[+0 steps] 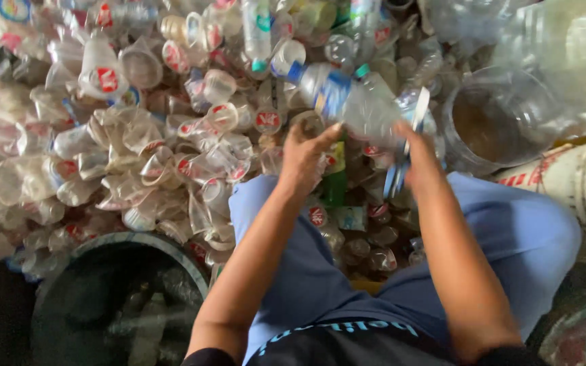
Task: Sorting plastic bottles by removing their caps and placing them into separate collection bins.
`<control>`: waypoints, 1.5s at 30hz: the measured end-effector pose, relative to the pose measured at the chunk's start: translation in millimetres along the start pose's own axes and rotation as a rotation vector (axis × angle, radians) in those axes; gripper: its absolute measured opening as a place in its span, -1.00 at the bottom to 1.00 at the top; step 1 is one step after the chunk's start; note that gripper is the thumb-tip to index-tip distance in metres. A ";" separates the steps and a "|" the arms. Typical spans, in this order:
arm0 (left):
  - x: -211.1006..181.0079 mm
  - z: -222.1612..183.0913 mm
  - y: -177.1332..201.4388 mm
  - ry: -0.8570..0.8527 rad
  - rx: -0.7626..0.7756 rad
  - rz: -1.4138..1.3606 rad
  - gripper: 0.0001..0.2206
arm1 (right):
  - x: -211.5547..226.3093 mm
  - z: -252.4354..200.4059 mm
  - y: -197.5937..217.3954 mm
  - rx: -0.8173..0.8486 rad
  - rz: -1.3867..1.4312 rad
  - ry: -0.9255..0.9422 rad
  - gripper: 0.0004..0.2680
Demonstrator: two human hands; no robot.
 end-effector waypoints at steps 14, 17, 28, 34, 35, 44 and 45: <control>4.9 -86.9 -81.9 -0.965 0.173 1.215 -0.06 | 141.9 -186.9 46.4 -0.148 -0.613 0.755 -0.76; 0.3 -101.2 -91.7 -1.075 0.346 1.262 -0.13 | 157.5 -198.7 65.8 -0.086 -0.847 0.784 -0.76; 44.6 -131.9 -135.2 0.460 1.003 -0.024 -0.32 | 223.3 -243.9 217.2 0.358 -0.410 1.037 -0.89; 76.0 -101.5 -142.9 0.524 1.002 -0.364 -0.30 | 154.6 -108.5 413.6 -0.689 -1.404 0.529 -0.51; 71.3 -99.7 -146.0 0.416 0.928 -0.295 -0.30 | 147.1 -112.8 398.5 -0.701 -1.370 0.481 -0.61; 78.3 -84.2 -126.6 -0.079 0.435 0.084 -0.31 | 136.9 -245.1 93.9 -0.017 -0.846 0.703 -0.58; 83.5 -78.4 -118.2 -0.164 0.487 0.150 -0.09 | 136.0 -243.6 81.1 0.001 -0.890 0.724 -0.59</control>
Point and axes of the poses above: each hand's wrist, its own z-axis towards the middle knuckle, its own y-axis out of the back of the hand, x = y × z, the point moved 4 cm from there along z, towards the middle knuckle, and after that the axes turned 3 degrees about -y, right-handed, at the moved point
